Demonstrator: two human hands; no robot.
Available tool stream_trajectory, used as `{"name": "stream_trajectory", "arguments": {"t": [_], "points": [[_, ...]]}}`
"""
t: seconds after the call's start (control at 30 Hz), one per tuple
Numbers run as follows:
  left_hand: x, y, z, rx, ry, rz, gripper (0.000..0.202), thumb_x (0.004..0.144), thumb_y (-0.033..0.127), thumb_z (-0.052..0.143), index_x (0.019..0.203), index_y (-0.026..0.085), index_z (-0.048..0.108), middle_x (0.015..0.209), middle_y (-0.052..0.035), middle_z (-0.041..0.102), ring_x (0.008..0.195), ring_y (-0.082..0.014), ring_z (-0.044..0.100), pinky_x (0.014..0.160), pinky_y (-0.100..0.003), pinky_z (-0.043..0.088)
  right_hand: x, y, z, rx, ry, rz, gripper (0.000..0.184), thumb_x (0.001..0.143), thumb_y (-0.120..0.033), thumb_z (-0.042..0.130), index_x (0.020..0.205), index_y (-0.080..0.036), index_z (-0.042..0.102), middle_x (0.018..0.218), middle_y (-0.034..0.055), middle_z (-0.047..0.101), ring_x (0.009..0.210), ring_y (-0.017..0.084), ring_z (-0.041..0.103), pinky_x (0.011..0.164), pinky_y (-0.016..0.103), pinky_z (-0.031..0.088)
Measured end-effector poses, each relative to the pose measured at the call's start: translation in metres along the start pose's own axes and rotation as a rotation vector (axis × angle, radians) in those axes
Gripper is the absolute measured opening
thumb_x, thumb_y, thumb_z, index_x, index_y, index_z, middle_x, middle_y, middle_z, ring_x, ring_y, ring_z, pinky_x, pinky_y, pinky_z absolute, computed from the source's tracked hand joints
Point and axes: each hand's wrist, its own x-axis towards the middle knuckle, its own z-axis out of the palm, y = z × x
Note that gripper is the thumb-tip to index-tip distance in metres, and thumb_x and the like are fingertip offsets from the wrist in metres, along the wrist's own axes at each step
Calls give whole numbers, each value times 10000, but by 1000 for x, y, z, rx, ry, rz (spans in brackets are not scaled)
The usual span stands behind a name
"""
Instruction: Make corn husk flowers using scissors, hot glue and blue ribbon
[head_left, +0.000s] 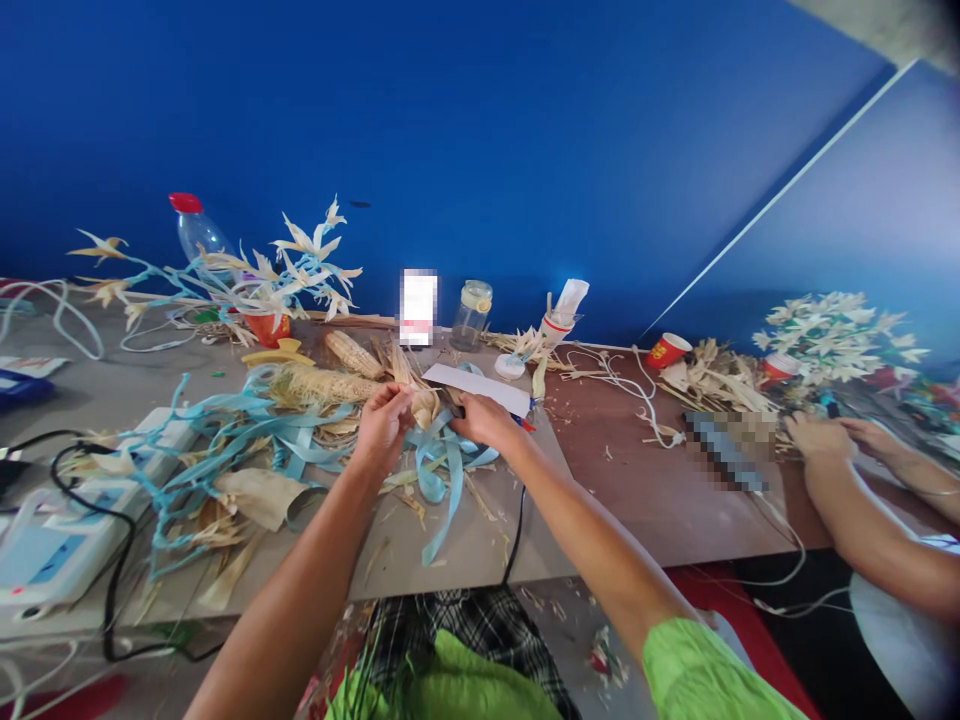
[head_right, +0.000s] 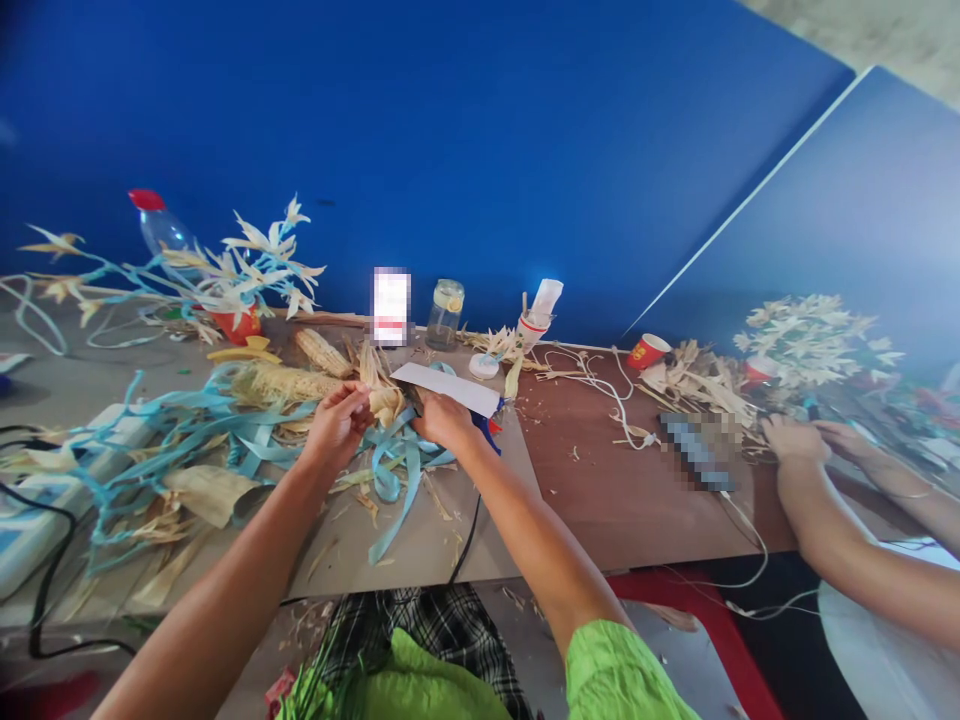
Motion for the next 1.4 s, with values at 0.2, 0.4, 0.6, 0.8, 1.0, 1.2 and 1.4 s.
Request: {"name": "stream_trajectory", "arguments": {"t": [0.2, 0.4, 0.6, 0.8, 1.0, 1.2, 1.4], "points": [[-1, 0, 0, 5, 30, 18, 220, 657, 267, 705, 686, 174, 508, 453, 101, 309, 393, -31, 274, 422, -176, 262, -10, 9, -18, 275, 5, 156, 285, 691, -231, 618, 970, -180, 648, 914, 91, 694, 857, 235, 632, 746, 329, 460], [-3, 5, 3, -27, 58, 9, 215, 638, 236, 720, 691, 169, 522, 459, 99, 334, 399, -29, 286, 425, -175, 273, -34, 24, -23, 1181, -313, 167, 301, 681, -418, 661, 795, -140, 647, 703, 63, 670, 637, 165, 615, 598, 294, 495], [0, 2, 0, -49, 65, 44, 213, 642, 238, 722, 697, 163, 531, 471, 93, 360, 402, -26, 305, 429, -168, 295, -44, 15, -16, 1464, -516, 83, 407, 594, -279, 757, 963, -140, 655, 819, 90, 705, 723, 184, 648, 603, 264, 492], [0, 2, 0, -75, 70, 32, 229, 631, 233, 732, 681, 164, 519, 456, 95, 346, 384, -25, 293, 407, -166, 260, -42, 0, 0, 1448, -364, 71, 551, 582, -192, 704, 1124, -188, 609, 764, 12, 670, 552, 91, 533, 476, 191, 355], [-2, 5, 3, -106, 77, 22, 242, 627, 226, 746, 688, 159, 522, 460, 95, 332, 391, -22, 291, 413, -161, 260, -43, -19, 13, 1285, -220, 69, 477, 618, -269, 682, 1083, -176, 641, 736, 1, 635, 544, 85, 467, 498, 213, 343], [-1, 4, 4, -92, 97, -6, 258, 623, 235, 756, 689, 159, 518, 475, 90, 336, 404, -22, 294, 420, -156, 281, -40, -18, 32, 1040, -94, -93, 457, 645, -249, 684, 1088, -146, 642, 784, 19, 615, 622, 102, 500, 591, 233, 415], [0, 2, 4, -75, 120, -16, 257, 626, 242, 755, 675, 160, 516, 481, 85, 340, 414, -27, 318, 428, -158, 298, -41, -15, 32, 904, -35, -180, 435, 686, -288, 676, 1090, -130, 642, 741, 12, 599, 605, 105, 489, 589, 229, 426]]}}
